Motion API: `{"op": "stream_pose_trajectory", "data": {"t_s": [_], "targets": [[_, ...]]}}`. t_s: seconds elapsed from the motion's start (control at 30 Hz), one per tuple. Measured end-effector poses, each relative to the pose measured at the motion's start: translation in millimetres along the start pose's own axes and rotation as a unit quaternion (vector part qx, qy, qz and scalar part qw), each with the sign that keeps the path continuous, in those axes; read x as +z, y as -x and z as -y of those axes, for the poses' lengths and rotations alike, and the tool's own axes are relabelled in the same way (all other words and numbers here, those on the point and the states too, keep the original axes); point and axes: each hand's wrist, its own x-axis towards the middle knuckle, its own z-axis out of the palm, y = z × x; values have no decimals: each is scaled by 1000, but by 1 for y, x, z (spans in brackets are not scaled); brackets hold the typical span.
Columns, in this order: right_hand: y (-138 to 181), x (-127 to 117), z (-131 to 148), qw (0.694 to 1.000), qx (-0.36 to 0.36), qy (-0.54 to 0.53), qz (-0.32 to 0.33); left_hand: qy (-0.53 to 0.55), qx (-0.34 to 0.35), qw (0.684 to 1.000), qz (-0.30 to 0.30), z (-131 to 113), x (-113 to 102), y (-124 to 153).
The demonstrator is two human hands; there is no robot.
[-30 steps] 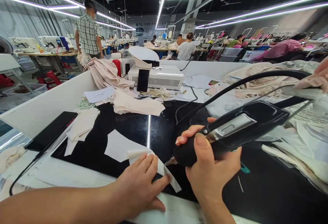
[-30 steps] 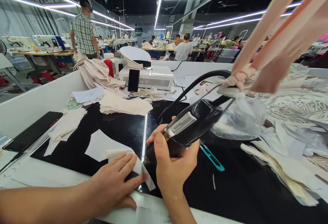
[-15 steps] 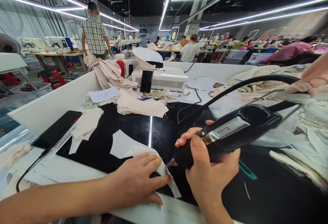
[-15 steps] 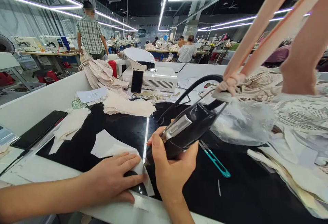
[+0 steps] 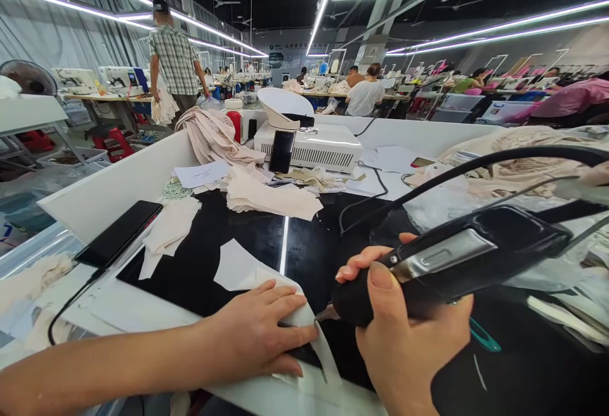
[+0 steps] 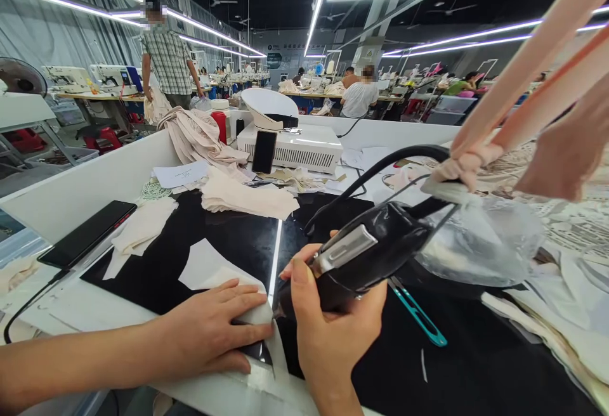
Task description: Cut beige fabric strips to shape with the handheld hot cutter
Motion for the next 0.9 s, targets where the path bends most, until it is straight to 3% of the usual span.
{"op": "stream_pose_trajectory", "data": {"t_s": [0.2, 0.9], "targets": [[-9, 5, -3, 1000, -2, -11, -28, 36, 3, 999, -6, 3, 4, -3], [-19, 23, -7, 999, -5, -45, -6, 49, -22, 998, -30, -2, 9, 1]]}}
